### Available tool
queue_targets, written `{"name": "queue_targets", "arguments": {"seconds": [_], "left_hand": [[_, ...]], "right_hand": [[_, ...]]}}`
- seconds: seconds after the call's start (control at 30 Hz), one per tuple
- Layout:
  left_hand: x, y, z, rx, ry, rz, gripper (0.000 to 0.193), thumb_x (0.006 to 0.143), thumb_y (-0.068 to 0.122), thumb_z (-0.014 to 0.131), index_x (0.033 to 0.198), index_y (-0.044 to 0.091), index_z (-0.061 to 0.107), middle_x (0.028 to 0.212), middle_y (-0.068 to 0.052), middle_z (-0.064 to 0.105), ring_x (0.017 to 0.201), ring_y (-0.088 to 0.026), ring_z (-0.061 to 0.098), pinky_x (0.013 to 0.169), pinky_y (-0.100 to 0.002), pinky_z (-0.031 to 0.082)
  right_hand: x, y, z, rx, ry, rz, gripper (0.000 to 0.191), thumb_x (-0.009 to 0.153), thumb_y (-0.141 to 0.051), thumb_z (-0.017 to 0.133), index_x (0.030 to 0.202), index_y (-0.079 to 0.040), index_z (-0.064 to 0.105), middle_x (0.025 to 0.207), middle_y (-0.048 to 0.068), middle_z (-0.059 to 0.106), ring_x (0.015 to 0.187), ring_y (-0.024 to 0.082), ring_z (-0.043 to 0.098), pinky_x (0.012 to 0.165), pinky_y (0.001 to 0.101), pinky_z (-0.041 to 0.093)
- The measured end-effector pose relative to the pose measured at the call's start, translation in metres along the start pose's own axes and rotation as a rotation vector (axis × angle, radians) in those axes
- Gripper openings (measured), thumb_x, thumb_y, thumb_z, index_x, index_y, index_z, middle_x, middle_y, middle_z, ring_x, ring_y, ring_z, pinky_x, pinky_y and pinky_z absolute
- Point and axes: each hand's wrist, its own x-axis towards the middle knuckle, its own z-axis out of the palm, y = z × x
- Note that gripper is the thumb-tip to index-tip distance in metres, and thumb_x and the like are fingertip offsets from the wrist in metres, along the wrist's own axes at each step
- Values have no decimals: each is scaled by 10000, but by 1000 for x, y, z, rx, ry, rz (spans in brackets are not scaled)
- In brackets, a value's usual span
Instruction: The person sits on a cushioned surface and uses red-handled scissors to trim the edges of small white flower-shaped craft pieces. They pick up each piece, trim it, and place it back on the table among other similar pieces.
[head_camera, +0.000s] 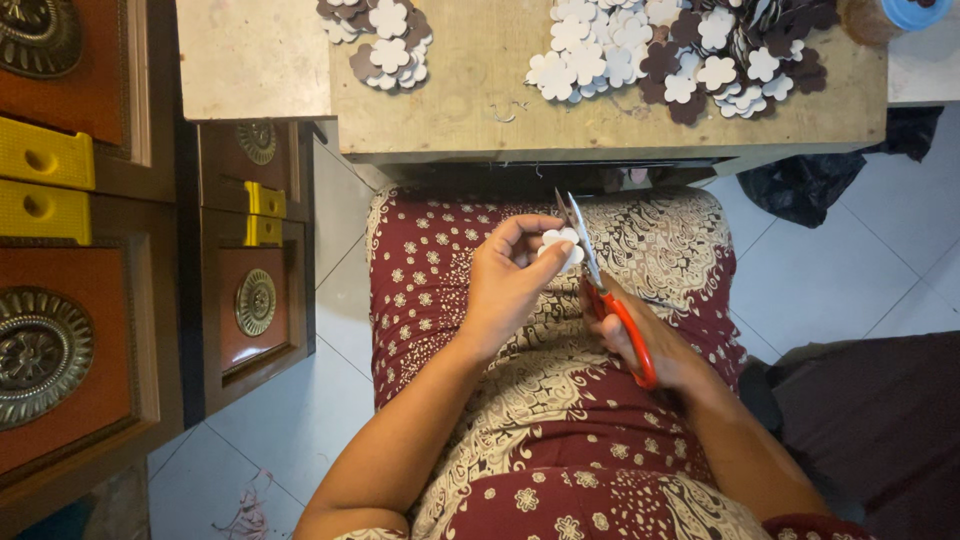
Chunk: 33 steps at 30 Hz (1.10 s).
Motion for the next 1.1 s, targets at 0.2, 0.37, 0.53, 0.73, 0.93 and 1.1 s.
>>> {"name": "queue_targets", "arguments": {"seconds": [0.2,0.37,0.53,0.73,0.93,1.1], "left_hand": [[1,2,-4,66,29,0,286,926,-26,727,1194,-40,630,1013,-92,725,914,-117,702,817,-232,586],[2,5,-6,109,54,12,299,917,-8,743,1196,-26,636,963,-53,701,886,-98,695,761,-204,565],[2,7,-8,134,75,2,288,931,7,749,1197,-30,645,954,-57,698,854,-90,671,707,-198,535],[7,2,-11,54,80,36,281,924,-13,730,1185,-36,630,981,-69,707,878,-104,691,777,-230,588],[8,1,-12,79,131,65,294,947,-6,712,1224,-40,621,1010,-78,706,907,-108,691,798,-229,587],[4,-3,-1,31,155,40,415,918,-9,717,1306,-9,567,1026,-74,679,877,-111,682,736,-232,568]], "right_hand": [[1,1,2,2,3,32,1047,771,-965,237,1230,-63,504,854,48,579,694,169,606,566,363,546],[2,-1,1,27,-31,40,991,766,-964,250,1120,-78,515,761,30,523,606,151,551,494,354,517],[3,1,1,65,-41,16,917,789,-950,282,1039,-97,507,693,-8,488,547,122,509,443,331,480],[2,9,-1,81,-71,-18,825,849,-894,302,967,-100,498,645,-31,464,490,102,466,396,307,428],[4,12,1,137,-72,-9,756,870,-835,349,954,-103,513,599,-29,481,447,95,478,371,301,429],[3,5,3,111,-30,-36,763,905,-834,345,987,-94,511,619,-50,482,461,84,480,394,280,424]]}}
